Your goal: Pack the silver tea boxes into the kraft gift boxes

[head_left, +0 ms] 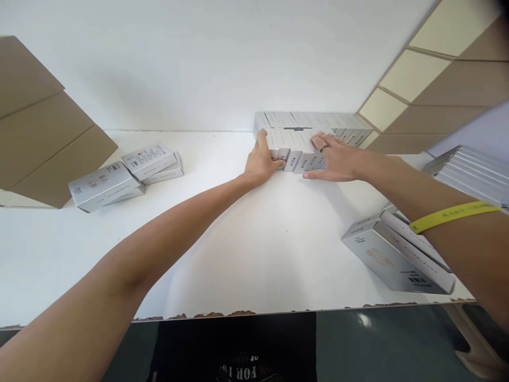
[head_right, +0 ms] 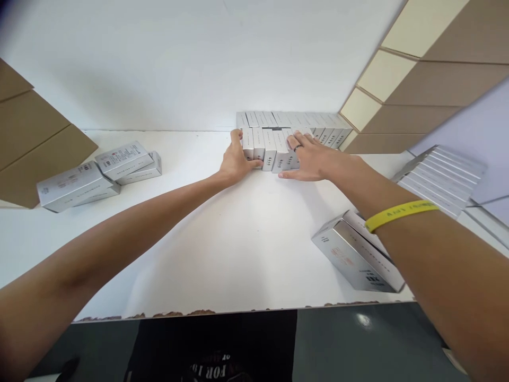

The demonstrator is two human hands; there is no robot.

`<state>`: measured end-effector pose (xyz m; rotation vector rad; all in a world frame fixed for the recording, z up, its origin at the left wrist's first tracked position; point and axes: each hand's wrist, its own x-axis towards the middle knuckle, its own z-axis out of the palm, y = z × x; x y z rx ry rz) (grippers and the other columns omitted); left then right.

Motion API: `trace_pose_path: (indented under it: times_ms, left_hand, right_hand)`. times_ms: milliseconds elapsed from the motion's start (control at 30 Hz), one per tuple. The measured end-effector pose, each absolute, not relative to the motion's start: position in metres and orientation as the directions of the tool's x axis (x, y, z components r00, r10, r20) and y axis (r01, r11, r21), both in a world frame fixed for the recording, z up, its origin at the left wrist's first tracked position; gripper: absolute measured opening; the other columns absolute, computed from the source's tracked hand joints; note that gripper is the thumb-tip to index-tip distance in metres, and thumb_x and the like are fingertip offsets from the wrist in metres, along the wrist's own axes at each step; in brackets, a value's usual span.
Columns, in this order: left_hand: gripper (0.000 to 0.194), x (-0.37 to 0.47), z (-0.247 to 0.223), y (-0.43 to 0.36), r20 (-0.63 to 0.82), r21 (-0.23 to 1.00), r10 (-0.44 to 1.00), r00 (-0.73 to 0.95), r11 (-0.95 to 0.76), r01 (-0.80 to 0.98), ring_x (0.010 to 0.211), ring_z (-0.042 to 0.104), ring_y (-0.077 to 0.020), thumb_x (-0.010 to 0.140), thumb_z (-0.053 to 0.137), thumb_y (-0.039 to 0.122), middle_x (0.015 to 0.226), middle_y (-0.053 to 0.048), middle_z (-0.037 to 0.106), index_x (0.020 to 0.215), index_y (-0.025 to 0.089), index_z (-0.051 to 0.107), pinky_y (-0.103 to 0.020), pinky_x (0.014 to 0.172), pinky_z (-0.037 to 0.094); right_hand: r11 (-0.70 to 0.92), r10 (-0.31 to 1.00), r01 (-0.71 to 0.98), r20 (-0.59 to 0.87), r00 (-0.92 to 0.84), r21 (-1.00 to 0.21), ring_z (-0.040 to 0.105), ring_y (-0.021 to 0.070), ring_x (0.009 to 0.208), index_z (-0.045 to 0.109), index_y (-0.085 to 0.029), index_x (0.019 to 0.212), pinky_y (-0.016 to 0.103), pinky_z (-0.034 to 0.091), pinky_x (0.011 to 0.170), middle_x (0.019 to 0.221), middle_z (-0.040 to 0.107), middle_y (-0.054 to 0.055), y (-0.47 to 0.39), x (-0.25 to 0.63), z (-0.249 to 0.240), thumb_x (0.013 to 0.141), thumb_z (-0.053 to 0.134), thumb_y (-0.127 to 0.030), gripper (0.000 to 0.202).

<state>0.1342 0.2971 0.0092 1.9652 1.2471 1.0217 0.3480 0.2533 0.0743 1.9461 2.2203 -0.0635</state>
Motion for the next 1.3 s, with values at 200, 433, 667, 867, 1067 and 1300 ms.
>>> trace_pose_path:
  times_ms: [200, 433, 667, 867, 1067, 1300]
  left_hand:
    - [0.088, 0.142, 0.029, 0.289, 0.255, 0.634, 0.91, 0.326, -0.412, 0.655, 0.126, 0.045, -0.0453, 0.058, 0.093, 0.025, 0.152, -0.023, 0.022, 0.125, 0.019, 0.037, -0.054, 0.093, 0.047]
    - [0.082, 0.165, 0.044, 0.3, 0.201, 0.622, 0.926, 0.32, -0.373, 0.689, 0.129, 0.036, -0.0486, 0.06, 0.09, 0.009, 0.133, -0.021, 0.041, 0.125, 0.013, 0.039, -0.063, 0.105, 0.036]
    - [0.089, 0.161, 0.045, 0.303, 0.187, 0.585, 0.898, 0.398, -0.427, 0.69, 0.145, 0.013, -0.0475, 0.066, 0.088, 0.018, 0.152, -0.021, 0.021, 0.136, 0.018, 0.033, -0.062, 0.11, 0.033]
    - [0.116, 0.148, 0.057, 0.295, 0.062, 0.602, 0.933, 0.355, -0.319, 0.732, 0.143, 0.014, -0.0524, 0.051, 0.095, 0.02, 0.159, -0.023, 0.005, 0.143, 0.02, 0.024, -0.071, 0.11, 0.026]
    - [0.087, 0.135, 0.048, 0.288, 0.017, 0.736, 0.919, 0.394, -0.278, 0.617, 0.117, 0.056, -0.0358, 0.078, 0.077, 0.035, 0.14, -0.023, 0.045, 0.145, 0.019, 0.024, -0.05, 0.095, 0.05]
    - [0.078, 0.138, 0.031, 0.27, 0.042, 0.772, 0.944, 0.329, -0.24, 0.589, 0.117, 0.053, -0.0346, 0.084, 0.068, 0.025, 0.137, -0.021, 0.047, 0.147, 0.025, 0.023, -0.054, 0.096, 0.046]
  right_hand:
    - [0.159, 0.987, 0.987, -0.023, -0.158, 0.025, 0.007, 0.0344, 0.151, 0.021, -0.013, 0.154, 0.048, 0.015, 0.122, 0.164, 0.01, 0.013, 0.265, 0.348, 0.062, 0.078, 0.048, -0.077, 0.103]
    - [0.202, 0.976, 0.979, 0.083, -0.201, -0.01, 0.02, 0.0331, 0.147, 0.028, -0.022, 0.153, 0.049, 0.02, 0.12, 0.161, 0.023, 0.01, 0.277, 0.357, 0.051, 0.084, 0.045, -0.071, 0.087]
    - [0.138, 0.99, 0.99, -0.02, -0.139, -0.011, 0.011, 0.0357, 0.15, 0.021, -0.021, 0.156, 0.051, 0.016, 0.121, 0.164, 0.014, 0.009, 0.278, 0.351, 0.058, 0.083, 0.042, -0.071, 0.091]
    - [0.124, 0.99, 0.989, -0.081, -0.118, 0.079, 0.004, 0.041, 0.15, 0.02, -0.021, 0.157, 0.06, 0.003, 0.12, 0.165, 0.012, 0.011, 0.274, 0.341, 0.073, 0.074, 0.047, -0.08, 0.105]
    - [-0.189, 0.969, 0.98, -0.172, 0.176, -0.057, 0.005, 0.0485, 0.147, 0.002, -0.02, 0.158, 0.071, 0.026, 0.112, 0.165, -0.001, 0.015, 0.264, 0.335, 0.081, 0.068, 0.049, -0.088, 0.122]
    - [-0.074, 0.991, 0.995, -0.118, 0.066, -0.062, 0.027, 0.0425, 0.145, 0.023, -0.021, 0.155, 0.057, 0.038, 0.112, 0.163, 0.014, 0.015, 0.255, 0.343, 0.08, 0.073, 0.046, -0.084, 0.105]
